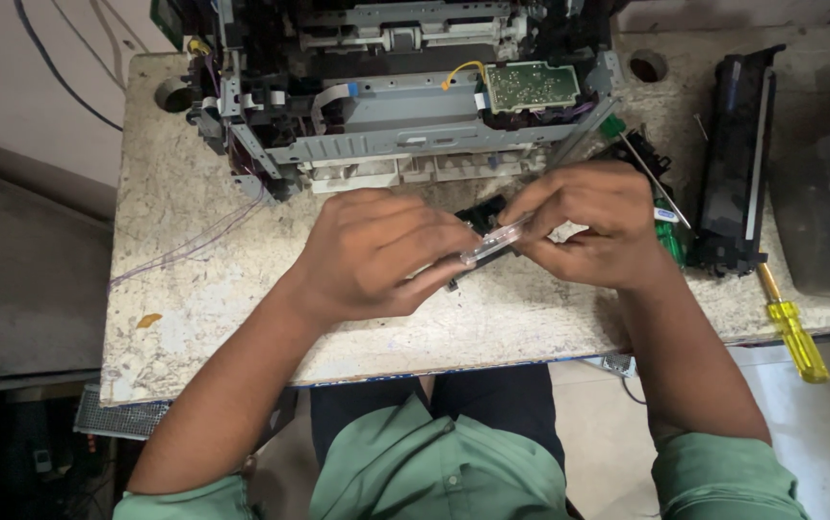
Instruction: The person cleans a small transparent plastic part with a cotton swab, then inserts it into a black plastic housing with a circuit board. They use a green screwdriver to tighten screws on the housing, completing the assembly of the component.
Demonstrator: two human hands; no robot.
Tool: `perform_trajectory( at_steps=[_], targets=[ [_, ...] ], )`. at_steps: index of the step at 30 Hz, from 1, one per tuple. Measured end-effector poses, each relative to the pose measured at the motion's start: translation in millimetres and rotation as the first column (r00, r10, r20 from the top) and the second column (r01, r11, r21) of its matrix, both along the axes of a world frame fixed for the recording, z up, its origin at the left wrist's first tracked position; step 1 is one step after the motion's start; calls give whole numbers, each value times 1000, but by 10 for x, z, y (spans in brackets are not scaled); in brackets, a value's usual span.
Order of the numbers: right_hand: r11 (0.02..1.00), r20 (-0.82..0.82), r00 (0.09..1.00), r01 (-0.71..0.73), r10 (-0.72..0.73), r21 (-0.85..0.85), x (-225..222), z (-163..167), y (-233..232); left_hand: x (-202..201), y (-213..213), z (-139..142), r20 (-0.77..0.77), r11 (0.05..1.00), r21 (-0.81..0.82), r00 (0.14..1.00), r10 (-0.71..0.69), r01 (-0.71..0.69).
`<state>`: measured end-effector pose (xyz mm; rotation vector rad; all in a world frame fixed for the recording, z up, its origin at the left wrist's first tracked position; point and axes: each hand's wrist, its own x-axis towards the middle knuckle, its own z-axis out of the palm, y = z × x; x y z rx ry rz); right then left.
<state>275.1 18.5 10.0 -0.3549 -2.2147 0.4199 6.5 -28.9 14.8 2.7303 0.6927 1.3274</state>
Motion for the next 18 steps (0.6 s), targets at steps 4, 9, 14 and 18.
perform_trajectory(
  at_steps=[4,9,14,18],
  targets=[
    [999,34,999,42,-43,12,2,3,-20,-7,-5,29,12,999,-21,1000,-28,28],
    [999,18,1000,-9,10,-51,-31,2,-37,17,-14,27,46,997,-78,999,-24,28],
    [996,-44,998,-46,43,-80,-68,-10,-118,8,-31,14,150,997,-68,988,-25,36],
    [952,-219,966,-189,136,-242,-35,-27,-176,-15,-16,14,218,997,17,973,-83,81]
  ],
)
